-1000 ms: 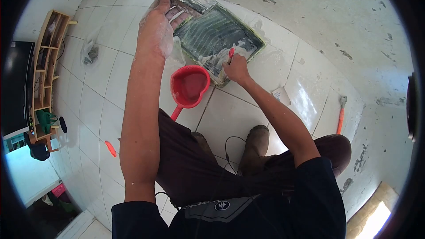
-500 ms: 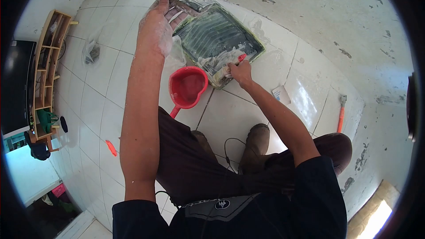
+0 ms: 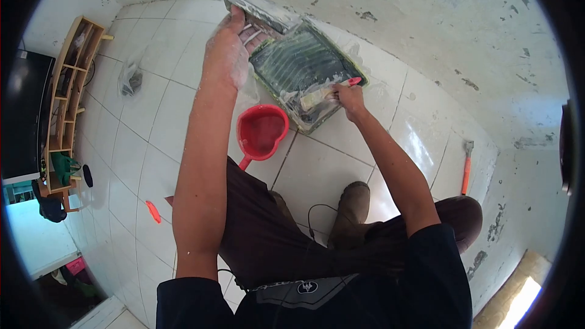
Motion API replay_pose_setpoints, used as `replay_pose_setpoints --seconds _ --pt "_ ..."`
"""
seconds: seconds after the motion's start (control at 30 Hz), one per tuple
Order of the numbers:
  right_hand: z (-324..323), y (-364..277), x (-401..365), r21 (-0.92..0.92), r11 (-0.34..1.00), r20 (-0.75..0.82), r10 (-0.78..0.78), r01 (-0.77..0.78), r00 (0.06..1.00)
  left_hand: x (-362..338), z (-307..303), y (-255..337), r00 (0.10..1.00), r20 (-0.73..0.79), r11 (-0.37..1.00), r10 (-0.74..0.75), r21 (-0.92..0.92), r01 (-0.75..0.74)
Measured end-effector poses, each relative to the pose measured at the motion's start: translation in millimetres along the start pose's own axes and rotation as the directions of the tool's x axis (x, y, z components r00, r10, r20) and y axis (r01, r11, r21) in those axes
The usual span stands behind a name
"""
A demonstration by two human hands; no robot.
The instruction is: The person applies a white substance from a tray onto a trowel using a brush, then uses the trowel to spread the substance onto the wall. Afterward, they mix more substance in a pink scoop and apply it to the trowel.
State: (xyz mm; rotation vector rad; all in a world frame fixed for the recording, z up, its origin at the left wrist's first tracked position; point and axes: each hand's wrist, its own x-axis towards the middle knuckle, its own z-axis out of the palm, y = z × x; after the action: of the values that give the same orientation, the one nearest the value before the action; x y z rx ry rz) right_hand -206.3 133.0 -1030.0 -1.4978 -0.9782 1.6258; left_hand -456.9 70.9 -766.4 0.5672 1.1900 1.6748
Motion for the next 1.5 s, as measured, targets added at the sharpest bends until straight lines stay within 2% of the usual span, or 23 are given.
replay_pose_setpoints --seconds 0.03,0.13,0.2,0.27,0.3,0.37,0.47,0.5,0.53,0.57,0.6,0.63,0.7,0.8,0.9,1.03,1.1,1.23,1.3,1.33,1.4,1.47,1.5 --pt "-1 -14 5 0.057 0.998 0.024 0.035 -0.037 0.999 1 0 0 1.0 0.017 1.0 0.001 -0.013 -0.001" --pt "-9 -97 -2 0.151 0.987 0.147 -0.068 0.046 0.987 2 3 -2 0.998 0.023 0.998 0.054 -0.038 -0.053" --pt "-2 -169 -30 0.121 0.935 0.056 -0.343 0.335 0.938 -5 9 2 0.991 0.029 0.99 0.128 -0.07 -0.126" --pt "-2 -224 -52 0.139 0.815 0.036 -0.572 0.563 0.82 -6 13 3 0.955 0.068 0.957 0.287 0.013 -0.289" --pt "2 -251 -74 0.141 0.804 0.037 -0.587 0.577 0.809 -7 15 4 0.951 0.049 0.951 0.305 0.036 -0.306" --pt "20 -285 -124 0.09 0.647 -0.019 -0.759 0.757 0.651 -11 22 7 0.938 0.034 0.935 0.346 0.073 -0.348" --pt "41 -288 -158 0.141 0.556 0.08 -0.831 0.819 0.55 -15 27 7 0.914 0.002 0.91 0.405 0.097 -0.403" --pt "42 -284 -160 -0.011 0.435 0.151 -0.89 0.901 0.431 -16 29 8 0.905 -0.012 0.903 0.425 0.077 -0.423" --pt "45 -282 -161 -0.003 0.428 0.154 -0.893 0.904 0.424 -18 31 8 0.9 -0.014 0.898 0.435 0.08 -0.433" --pt "49 -281 -161 -0.119 0.08 0.262 -0.959 0.99 0.109 -20 32 9 0.893 -0.031 0.891 0.448 0.095 -0.444" --pt "53 -279 -163 -0.189 -0.287 0.393 -0.898 0.939 -0.195 -22 32 10 0.887 -0.047 0.885 0.46 0.11 -0.453" --pt "58 -273 -169 -0.179 -0.29 0.394 -0.897 0.94 -0.202 -23 33 12 0.883 -0.054 0.882 0.466 0.112 -0.459" --pt "69 -259 -184 -0.174 -0.15 0.393 -0.917 0.973 -0.071 -28 33 15 0.84 -0.177 0.856 0.513 0.179 -0.485" --pt "73 -254 -181 -0.152 -0.21 0.422 -0.897 0.966 -0.128 -28 30 10 0.819 -0.227 0.848 0.527 0.195 -0.492" --pt "72 -253 -185 -0.163 -0.187 0.441 -0.892 0.969 -0.098 -29 31 6 0.787 -0.266 0.83 0.557 0.151 -0.536" --pt "73 -248 -187 -0.15 -0.232 0.44 -0.886 0.961 -0.145 -30 30 9 0.776 -0.328 0.84 0.538 0.13 -0.527" --pt "69 -247 -193 -0.163 -0.261 0.525 -0.839 0.952 -0.14 -27 25 14 0.753 -0.329 0.821 0.57 0.235 -0.519" --pt "71 -240 -195 -0.158 -0.292 0.533 -0.829 0.943 -0.168 -25 23 28 0.721 -0.276 0.768 0.636 0.316 -0.557" --pt "69 -243 -191 -0.199 -0.327 0.463 -0.862 0.924 -0.206 -24 21 33 0.726 -0.281 0.772 0.628 0.101 -0.628" --pt "65 -246 -188 -0.198 -0.321 0.464 -0.863 0.926 -0.199 -21 17 34 0.728 -0.284 0.775 0.624 0.105 -0.623" --pt "55 -257 -186 -0.272 -0.408 0.438 -0.859 0.871 -0.265 -12 8 33 0.723 -0.244 0.746 0.647 0.005 -0.666" --pt "52 -275 -191 -0.334 -0.258 0.369 -0.921 0.906 -0.127 -13 1 32 0.733 -0.228 0.751 0.641 -0.012 -0.66" --pt "53 -277 -184 -0.264 -0.027 0.286 -0.957 0.964 0.052 -10 1 35 0.718 -0.204 0.726 0.665 -0.046 -0.686"
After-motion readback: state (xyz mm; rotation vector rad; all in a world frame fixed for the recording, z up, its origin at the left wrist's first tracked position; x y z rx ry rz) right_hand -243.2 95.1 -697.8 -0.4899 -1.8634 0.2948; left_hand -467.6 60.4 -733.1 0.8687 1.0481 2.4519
